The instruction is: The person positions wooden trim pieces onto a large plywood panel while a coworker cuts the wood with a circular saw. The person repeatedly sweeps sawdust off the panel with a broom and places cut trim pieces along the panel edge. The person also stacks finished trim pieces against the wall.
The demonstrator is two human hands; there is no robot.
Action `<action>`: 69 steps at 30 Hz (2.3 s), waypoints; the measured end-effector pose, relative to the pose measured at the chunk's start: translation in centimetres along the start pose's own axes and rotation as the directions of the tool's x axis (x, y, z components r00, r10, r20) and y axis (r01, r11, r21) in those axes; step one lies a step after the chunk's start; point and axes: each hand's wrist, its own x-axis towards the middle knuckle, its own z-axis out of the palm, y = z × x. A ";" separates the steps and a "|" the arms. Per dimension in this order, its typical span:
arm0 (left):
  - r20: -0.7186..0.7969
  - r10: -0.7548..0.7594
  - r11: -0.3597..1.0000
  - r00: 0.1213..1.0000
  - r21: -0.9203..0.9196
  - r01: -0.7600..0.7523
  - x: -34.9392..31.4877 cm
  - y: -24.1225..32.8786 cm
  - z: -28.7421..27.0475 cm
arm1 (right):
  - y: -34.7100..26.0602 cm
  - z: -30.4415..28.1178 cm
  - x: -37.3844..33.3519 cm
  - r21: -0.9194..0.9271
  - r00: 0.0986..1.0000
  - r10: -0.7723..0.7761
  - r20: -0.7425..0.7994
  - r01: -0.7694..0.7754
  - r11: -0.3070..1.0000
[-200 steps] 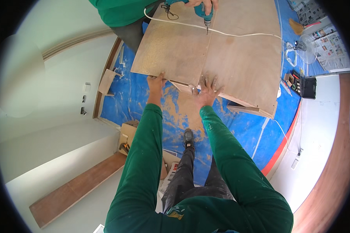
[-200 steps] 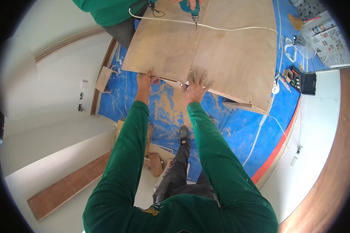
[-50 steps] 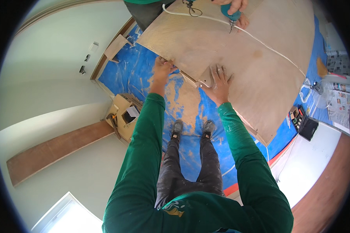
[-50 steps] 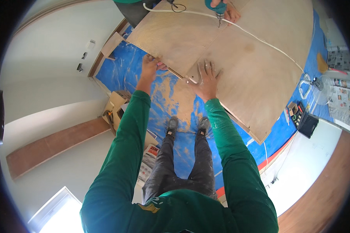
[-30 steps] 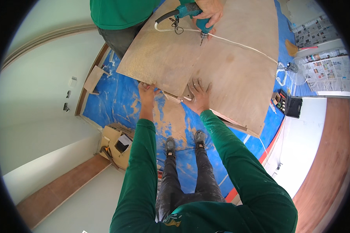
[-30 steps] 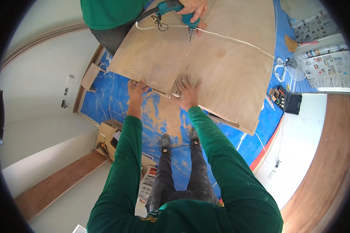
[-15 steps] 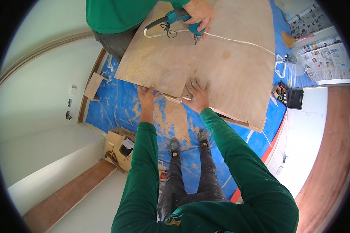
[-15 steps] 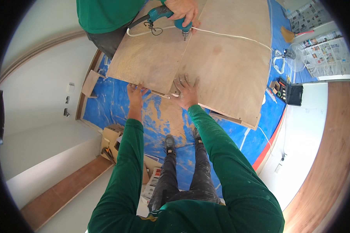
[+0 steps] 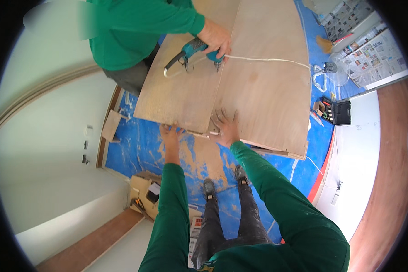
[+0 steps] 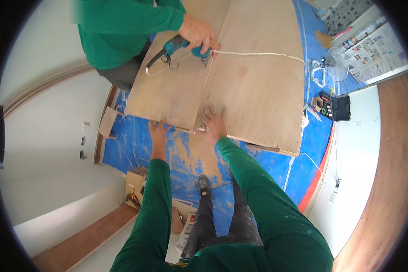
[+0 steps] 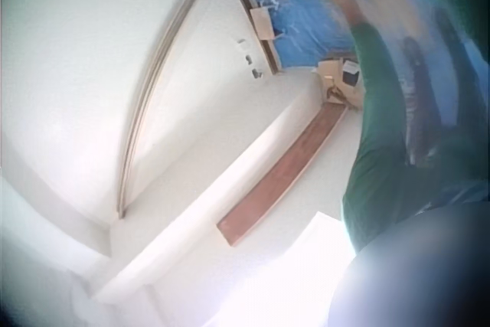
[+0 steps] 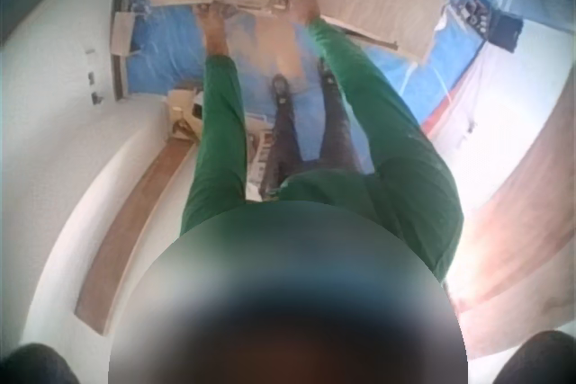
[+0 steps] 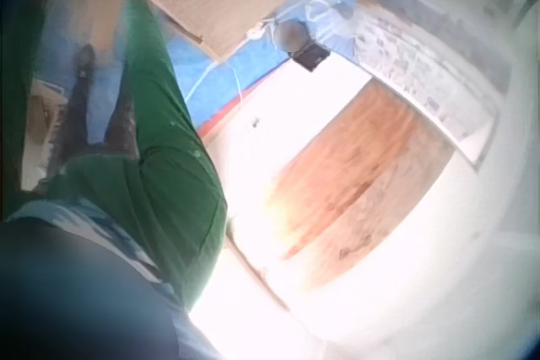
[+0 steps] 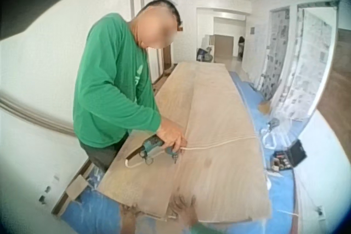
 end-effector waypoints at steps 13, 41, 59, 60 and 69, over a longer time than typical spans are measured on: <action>0.003 -0.005 1.000 1.000 0.014 0.005 -0.1 0.0 0.1 | -0.1 -0.9 -0.4 0.035 1.000 0.019 0.013 -0.019 0.999; -0.332 -0.167 0.791 0.928 0.517 0.327 -8.8 -2.9 -4.6 | 5.5 -6.1 -43.2 -0.020 0.411 0.460 0.787 -0.729 0.684; -0.332 -0.221 0.015 0.917 0.939 0.344 -46.7 -2.2 -22.4 | 20.0 -15.9 -33.5 -0.062 0.119 0.236 0.964 -0.767 0.638; -0.215 -0.199 -0.111 0.956 0.974 0.196 -45.9 -2.5 -21.3 | 20.5 -16.0 -32.9 -0.089 0.087 0.239 0.967 -0.764 0.638; -0.449 0.118 0.338 0.886 0.857 0.389 -46.5 -4.5 -16.2 | 21.6 -17.3 -28.4 -0.141 -0.119 0.086 0.989 -0.609 0.780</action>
